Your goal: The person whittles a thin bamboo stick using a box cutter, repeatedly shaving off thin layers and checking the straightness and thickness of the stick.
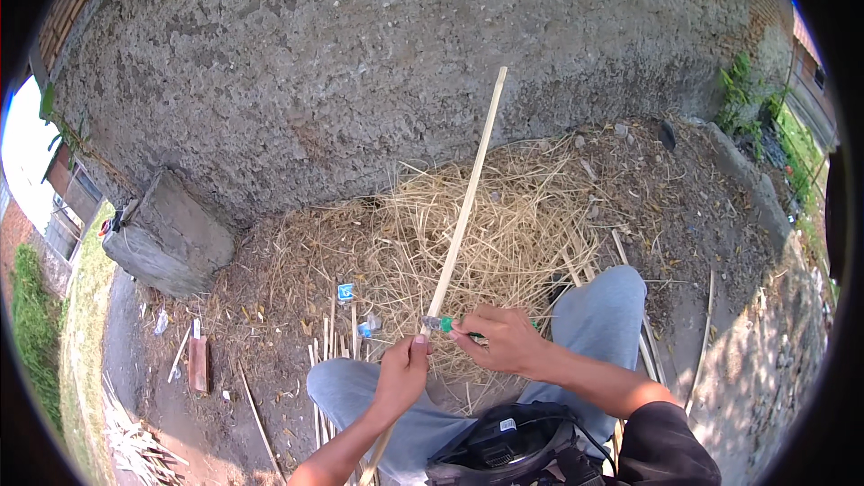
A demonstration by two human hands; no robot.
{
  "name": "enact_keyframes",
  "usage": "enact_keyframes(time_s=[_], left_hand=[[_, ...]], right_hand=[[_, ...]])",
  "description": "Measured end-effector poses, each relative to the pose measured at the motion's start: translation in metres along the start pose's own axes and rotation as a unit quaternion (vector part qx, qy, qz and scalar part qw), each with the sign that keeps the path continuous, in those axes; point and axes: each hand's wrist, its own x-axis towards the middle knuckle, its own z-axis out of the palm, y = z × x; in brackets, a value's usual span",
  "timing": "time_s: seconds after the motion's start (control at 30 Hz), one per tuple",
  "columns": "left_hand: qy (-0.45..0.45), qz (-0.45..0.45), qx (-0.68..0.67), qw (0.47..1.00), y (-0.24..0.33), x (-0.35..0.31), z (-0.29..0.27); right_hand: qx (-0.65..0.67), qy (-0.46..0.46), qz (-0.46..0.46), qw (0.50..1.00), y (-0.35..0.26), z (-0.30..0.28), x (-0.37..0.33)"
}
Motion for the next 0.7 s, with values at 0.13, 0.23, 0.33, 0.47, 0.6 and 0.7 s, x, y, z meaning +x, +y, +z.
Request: enact_keyframes(time_s=[0.13,0.23,0.33,0.47,0.6,0.7], left_hand=[[0.002,0.01,0.012,1.0,-0.001,0.0,0.004],[0.004,0.032,0.027,0.999,0.002,0.001,0.006],[0.022,0.07,0.078,0.994,-0.003,-0.001,0.01],[0.0,0.06,0.101,0.993,0.005,-0.003,0.011],[-0.003,0.021,0.162,0.986,0.018,-0.006,0.01],[0.004,0.008,0.19,0.982,0.025,-0.007,0.009]], right_hand=[[0.009,-0.019,0.006,1.0,0.002,-0.004,-0.005],[0.037,0.001,-0.014,0.999,0.008,0.0,-0.009],[-0.006,0.031,-0.029,0.999,0.006,0.002,-0.01],[-0.041,0.044,-0.026,0.998,0.003,0.0,-0.009],[-0.061,0.031,-0.005,0.998,0.005,0.003,-0.01],[-0.03,0.067,-0.008,0.997,0.006,0.01,-0.006]])
